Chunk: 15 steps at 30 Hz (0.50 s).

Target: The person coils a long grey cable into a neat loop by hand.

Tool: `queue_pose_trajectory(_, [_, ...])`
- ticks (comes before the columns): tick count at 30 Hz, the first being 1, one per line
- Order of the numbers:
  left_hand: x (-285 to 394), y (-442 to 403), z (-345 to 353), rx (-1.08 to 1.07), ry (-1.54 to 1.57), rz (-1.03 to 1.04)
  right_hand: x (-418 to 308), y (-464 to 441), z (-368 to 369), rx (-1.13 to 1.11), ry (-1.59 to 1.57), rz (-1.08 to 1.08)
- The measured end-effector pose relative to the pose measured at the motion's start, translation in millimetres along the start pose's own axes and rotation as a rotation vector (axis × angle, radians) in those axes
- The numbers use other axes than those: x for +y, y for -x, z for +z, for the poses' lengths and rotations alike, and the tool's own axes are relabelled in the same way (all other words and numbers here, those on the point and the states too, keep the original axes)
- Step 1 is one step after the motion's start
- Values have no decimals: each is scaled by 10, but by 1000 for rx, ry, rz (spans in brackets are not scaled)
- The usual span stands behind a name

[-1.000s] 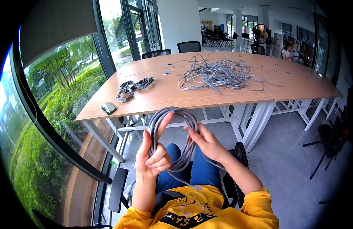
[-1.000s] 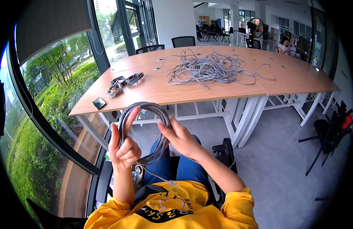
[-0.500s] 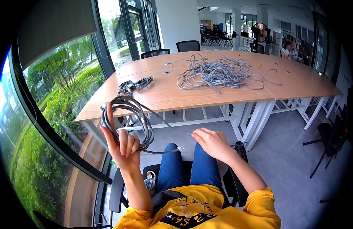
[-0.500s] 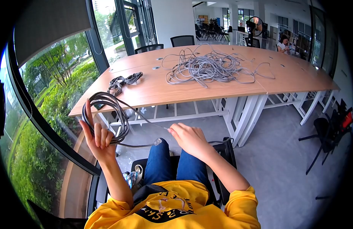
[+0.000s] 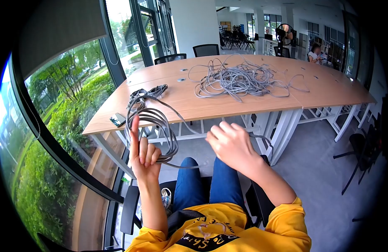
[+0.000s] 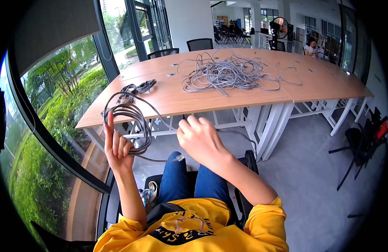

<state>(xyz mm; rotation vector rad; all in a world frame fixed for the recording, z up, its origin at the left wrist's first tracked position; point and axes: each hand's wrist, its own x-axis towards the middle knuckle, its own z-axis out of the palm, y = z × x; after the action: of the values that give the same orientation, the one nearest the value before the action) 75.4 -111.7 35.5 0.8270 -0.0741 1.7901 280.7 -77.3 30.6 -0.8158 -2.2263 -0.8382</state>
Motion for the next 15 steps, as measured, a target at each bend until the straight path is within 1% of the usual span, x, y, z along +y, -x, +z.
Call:
queue_pose_trajectory(1, [-3,-2,-70,-8,-35,-35,-23,25,29,15,-30,-46])
queue_pose_trajectory(3, [-5,1,-63,-1,-122,-85,-62,54,-14,-15,-68,-46])
queue_pose_trajectory(5, [-29,-13,-61,9,-160,-94,-81,68,-85,-52,-170,-47])
queue_pose_trajectory(6, [-41,-20,-65,18,-200,-104,-103,72,-105,-52,-170,-48])
queue_pose_trajectory(8, [-75,-29,-79,-5,-195,-127,-163,74,-127,-107,-237,-120])
queue_pose_trajectory(10, [-122,-20,-94,17,-217,-206,-193,78,-130,-128,-250,-135])
queue_pose_trajectory(11, [-172,-7,-84,36,-267,-231,-202,85,-122,-157,-338,-141])
queue_pose_trajectory(12, [-200,-1,-69,24,-296,-303,-205,87,-116,-186,-427,-149])
queue_pose_trajectory(14, [-258,1,-47,12,-467,-416,-167,39,-189,-188,-460,-148])
queue_pose_trajectory(15, [-297,2,-1,71,-595,-427,-140,5,-216,-180,-507,-139])
